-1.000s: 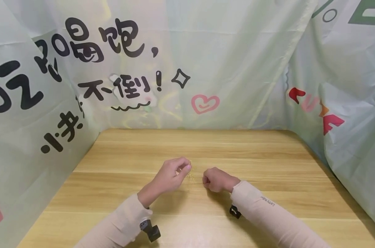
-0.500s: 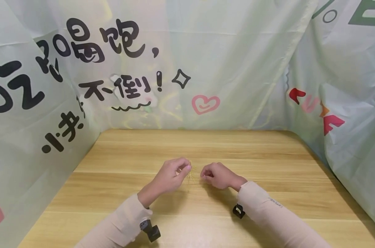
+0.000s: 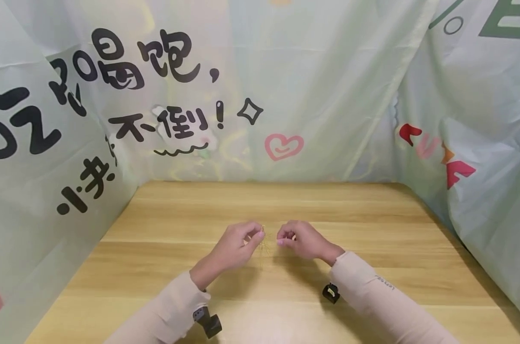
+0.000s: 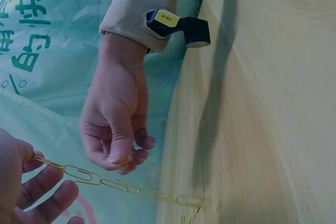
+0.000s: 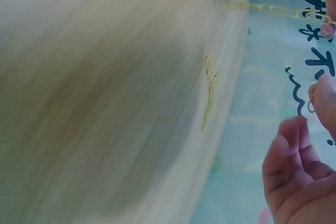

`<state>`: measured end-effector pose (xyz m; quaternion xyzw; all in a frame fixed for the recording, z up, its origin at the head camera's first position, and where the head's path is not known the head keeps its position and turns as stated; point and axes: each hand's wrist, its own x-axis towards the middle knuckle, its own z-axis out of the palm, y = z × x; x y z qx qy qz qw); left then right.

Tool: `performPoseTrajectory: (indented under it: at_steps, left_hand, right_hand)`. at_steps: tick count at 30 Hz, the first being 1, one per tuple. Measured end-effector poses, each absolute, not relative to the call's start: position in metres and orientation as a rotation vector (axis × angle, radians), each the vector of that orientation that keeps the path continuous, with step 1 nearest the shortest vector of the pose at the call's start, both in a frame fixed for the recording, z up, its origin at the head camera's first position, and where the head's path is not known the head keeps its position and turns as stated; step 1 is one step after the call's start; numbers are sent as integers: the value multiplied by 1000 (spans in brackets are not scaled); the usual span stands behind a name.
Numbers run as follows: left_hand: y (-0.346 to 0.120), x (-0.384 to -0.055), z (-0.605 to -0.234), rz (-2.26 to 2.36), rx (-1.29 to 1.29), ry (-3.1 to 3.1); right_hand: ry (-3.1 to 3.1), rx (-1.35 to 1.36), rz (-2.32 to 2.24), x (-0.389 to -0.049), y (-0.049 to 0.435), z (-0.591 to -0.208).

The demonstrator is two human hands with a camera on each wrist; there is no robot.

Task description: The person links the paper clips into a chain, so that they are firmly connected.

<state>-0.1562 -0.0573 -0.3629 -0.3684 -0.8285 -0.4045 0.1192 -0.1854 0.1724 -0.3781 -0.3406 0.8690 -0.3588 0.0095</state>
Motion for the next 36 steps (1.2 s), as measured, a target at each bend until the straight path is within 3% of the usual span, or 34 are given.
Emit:
performPoseTrajectory:
  at_steps: [16,36]
  left_hand:
    - [-59,-157,-361,-1172,-1088,-2436]
    - [-61,-163,-364,-1133,-1116,-2448]
  right_hand:
    - [2626,-926,-1337,-182,166,-367]
    - [2617,-956,-1438,-177,156,-356]
